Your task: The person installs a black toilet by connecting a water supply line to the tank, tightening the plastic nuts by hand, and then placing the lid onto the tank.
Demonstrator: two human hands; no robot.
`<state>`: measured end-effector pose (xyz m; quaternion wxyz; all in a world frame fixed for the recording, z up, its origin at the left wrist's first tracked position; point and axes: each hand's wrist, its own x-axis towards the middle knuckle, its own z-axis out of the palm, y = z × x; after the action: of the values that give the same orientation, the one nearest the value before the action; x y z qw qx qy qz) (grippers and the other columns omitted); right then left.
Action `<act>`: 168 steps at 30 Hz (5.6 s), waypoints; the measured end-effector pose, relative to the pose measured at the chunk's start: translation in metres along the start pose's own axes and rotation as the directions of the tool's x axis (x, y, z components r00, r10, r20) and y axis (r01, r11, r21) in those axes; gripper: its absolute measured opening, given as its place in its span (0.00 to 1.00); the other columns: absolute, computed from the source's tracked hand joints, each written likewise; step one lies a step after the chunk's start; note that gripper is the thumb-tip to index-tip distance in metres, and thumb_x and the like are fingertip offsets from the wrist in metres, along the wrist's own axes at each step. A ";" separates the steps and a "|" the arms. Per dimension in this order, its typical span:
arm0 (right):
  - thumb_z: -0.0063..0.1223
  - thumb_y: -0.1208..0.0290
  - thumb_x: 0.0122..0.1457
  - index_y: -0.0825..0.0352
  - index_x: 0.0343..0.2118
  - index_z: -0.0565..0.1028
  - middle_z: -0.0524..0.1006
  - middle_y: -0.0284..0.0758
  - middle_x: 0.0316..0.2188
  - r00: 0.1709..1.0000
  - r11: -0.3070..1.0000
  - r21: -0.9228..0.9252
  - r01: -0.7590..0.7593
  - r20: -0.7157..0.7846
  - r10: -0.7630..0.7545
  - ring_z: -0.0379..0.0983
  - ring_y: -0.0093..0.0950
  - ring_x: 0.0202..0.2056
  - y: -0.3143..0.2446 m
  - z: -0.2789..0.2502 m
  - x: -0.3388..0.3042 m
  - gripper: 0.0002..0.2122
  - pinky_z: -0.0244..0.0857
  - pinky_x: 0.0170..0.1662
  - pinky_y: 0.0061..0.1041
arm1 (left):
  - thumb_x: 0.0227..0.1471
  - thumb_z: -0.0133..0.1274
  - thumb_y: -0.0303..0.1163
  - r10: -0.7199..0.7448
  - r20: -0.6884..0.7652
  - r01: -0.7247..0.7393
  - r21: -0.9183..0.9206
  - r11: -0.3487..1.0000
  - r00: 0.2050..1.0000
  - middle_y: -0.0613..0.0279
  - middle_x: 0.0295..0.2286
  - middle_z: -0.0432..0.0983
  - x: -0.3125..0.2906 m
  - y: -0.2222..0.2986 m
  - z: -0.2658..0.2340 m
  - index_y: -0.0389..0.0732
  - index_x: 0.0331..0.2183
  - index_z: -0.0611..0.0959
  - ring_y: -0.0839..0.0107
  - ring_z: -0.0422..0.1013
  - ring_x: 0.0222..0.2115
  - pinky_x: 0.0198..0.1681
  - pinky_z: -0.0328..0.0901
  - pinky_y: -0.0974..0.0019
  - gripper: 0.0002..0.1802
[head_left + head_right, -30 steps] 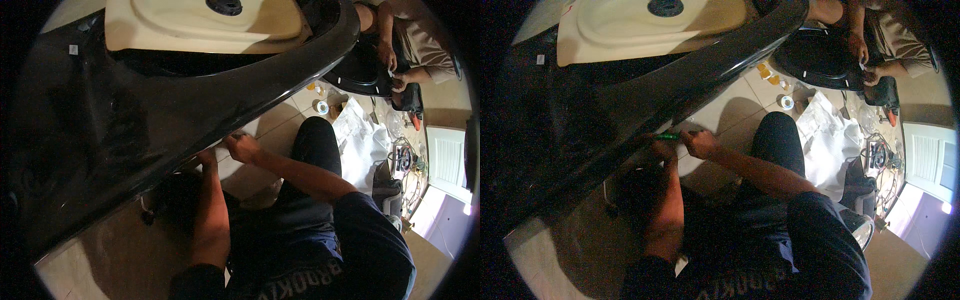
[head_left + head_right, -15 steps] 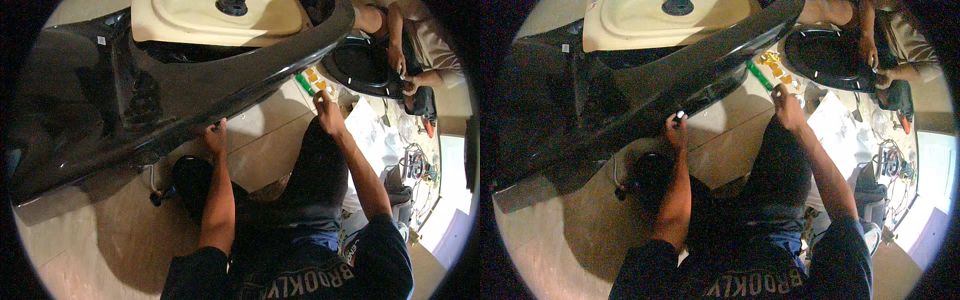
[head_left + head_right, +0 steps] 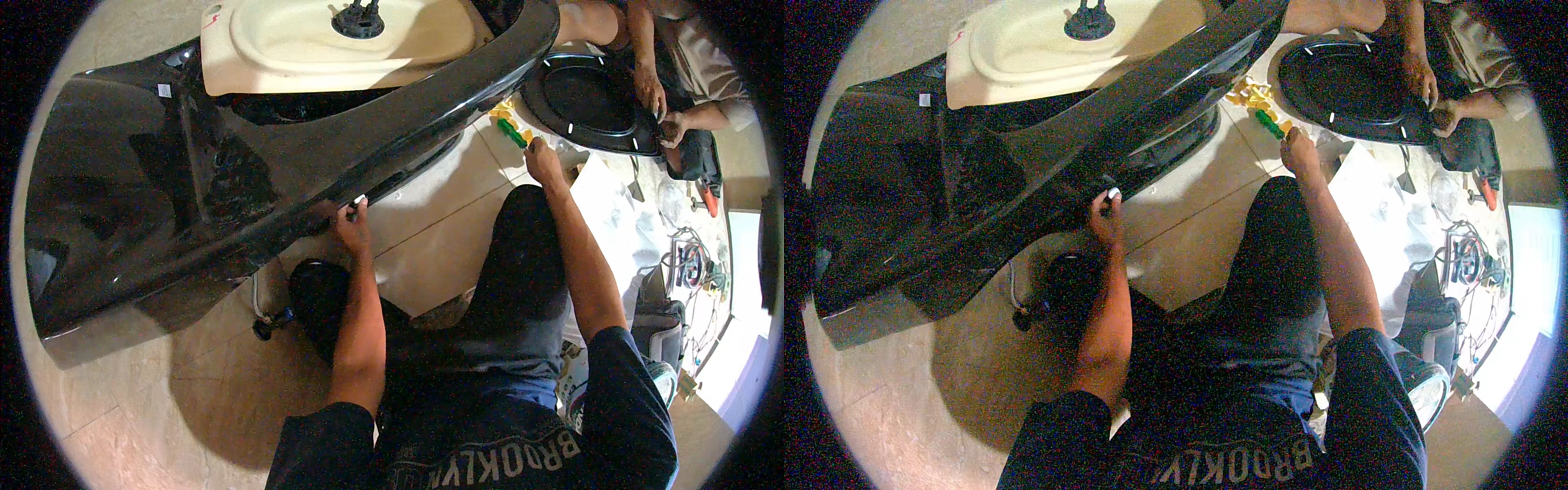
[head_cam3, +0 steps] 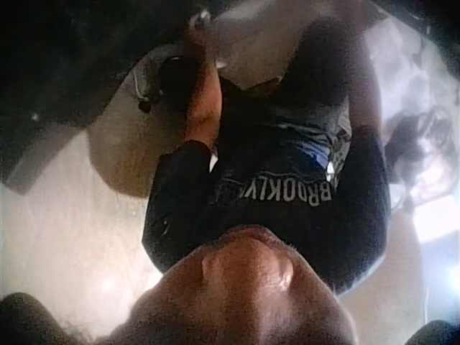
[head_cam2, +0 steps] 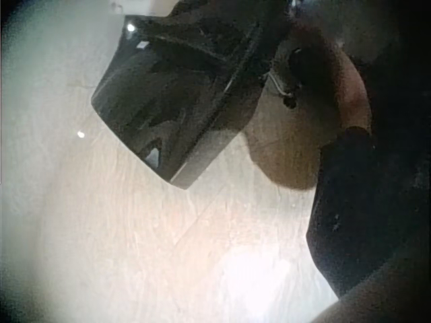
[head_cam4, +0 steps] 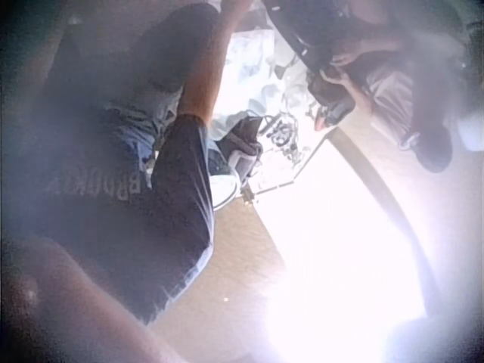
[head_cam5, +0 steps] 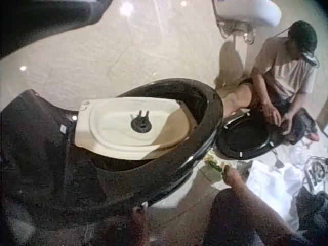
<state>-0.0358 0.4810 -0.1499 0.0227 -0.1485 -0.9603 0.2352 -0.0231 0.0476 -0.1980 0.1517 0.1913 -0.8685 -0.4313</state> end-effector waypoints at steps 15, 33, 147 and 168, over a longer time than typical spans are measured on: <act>0.49 0.70 0.52 0.72 0.35 0.67 0.75 0.55 0.31 0.997 0.989 -0.122 0.083 0.014 -0.082 0.73 0.50 0.36 0.006 0.002 0.004 0.12 0.68 0.42 0.46 | 0.49 0.56 0.42 0.474 0.026 -0.459 0.302 0.835 0.880 0.47 0.39 0.75 -0.005 0.035 -0.015 0.40 0.37 0.82 0.47 0.69 0.42 0.48 0.59 0.48 0.17; 0.45 0.72 0.51 0.71 0.33 0.73 0.77 0.51 0.31 0.997 0.993 -0.115 -0.023 0.069 0.032 0.76 0.47 0.36 0.000 0.015 0.011 0.10 0.69 0.41 0.43 | 0.43 0.61 0.42 0.363 0.145 -0.388 0.456 0.801 0.920 0.50 0.28 0.78 0.011 0.056 -0.020 0.40 0.31 0.83 0.50 0.73 0.32 0.38 0.67 0.54 0.16; 0.55 0.68 0.50 0.69 0.34 0.73 0.72 0.47 0.37 0.981 0.959 0.283 -0.017 -0.179 0.070 0.68 0.46 0.41 -0.063 -0.070 -0.129 0.11 0.64 0.45 0.40 | 0.45 0.61 0.43 -0.080 0.529 -0.435 0.765 0.475 0.845 0.47 0.32 0.78 -0.004 0.129 -0.076 0.40 0.32 0.81 0.50 0.75 0.36 0.37 0.68 0.53 0.17; 0.53 0.48 0.52 0.60 0.64 0.47 0.51 0.59 0.59 0.967 0.950 0.183 -0.254 0.081 0.243 0.48 0.54 0.60 -0.122 -0.119 -0.333 0.41 0.45 0.62 0.47 | 0.59 0.45 0.46 -0.004 0.157 -0.044 0.298 0.954 0.988 0.43 0.58 0.52 -0.183 0.083 -0.241 0.42 0.59 0.63 0.47 0.51 0.59 0.61 0.46 0.47 0.31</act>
<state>0.2616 0.3319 0.0204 -0.0206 -0.2585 -0.9069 0.3320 0.2246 0.0115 -0.0090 0.0571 0.1691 -0.9350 -0.3064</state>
